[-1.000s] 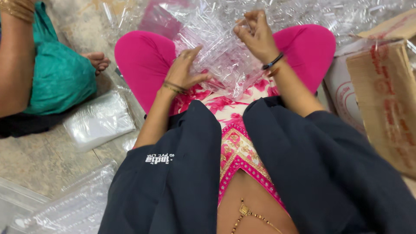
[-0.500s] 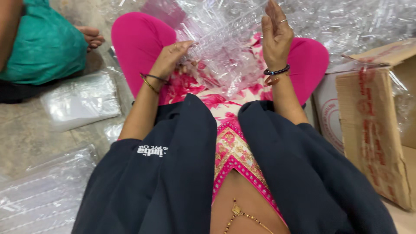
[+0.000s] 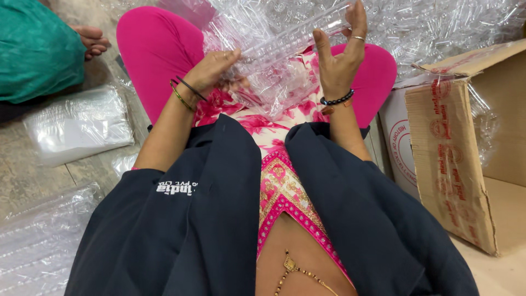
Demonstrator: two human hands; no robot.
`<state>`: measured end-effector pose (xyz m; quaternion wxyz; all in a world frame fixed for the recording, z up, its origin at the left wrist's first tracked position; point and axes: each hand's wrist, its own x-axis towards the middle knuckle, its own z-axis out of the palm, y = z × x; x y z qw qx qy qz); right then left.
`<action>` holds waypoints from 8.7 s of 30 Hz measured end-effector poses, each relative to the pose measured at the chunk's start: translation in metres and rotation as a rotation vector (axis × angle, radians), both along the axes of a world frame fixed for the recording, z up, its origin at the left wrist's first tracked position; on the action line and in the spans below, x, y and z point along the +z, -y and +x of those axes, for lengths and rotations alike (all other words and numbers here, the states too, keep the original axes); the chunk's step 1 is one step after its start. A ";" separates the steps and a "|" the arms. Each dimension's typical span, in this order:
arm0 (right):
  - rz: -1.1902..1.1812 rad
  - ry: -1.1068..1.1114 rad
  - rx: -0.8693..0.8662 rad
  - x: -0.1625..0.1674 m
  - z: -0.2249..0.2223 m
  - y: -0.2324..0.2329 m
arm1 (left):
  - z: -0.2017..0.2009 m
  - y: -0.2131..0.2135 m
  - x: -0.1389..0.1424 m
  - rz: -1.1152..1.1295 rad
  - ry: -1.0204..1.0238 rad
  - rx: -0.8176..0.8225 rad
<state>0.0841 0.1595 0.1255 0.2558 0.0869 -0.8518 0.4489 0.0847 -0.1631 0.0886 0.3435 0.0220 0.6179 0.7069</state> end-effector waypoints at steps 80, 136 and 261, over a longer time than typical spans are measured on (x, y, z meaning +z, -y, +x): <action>0.603 0.363 0.109 0.039 0.143 -0.124 | 0.056 -0.116 0.045 -0.336 -1.095 0.246; 0.621 1.052 -0.120 -0.059 -0.147 -0.009 | -0.166 -0.224 -0.062 -1.324 -0.558 -0.676; 0.417 0.219 -0.006 -0.039 -0.266 -0.019 | -0.169 -0.033 -0.059 0.152 -0.562 0.329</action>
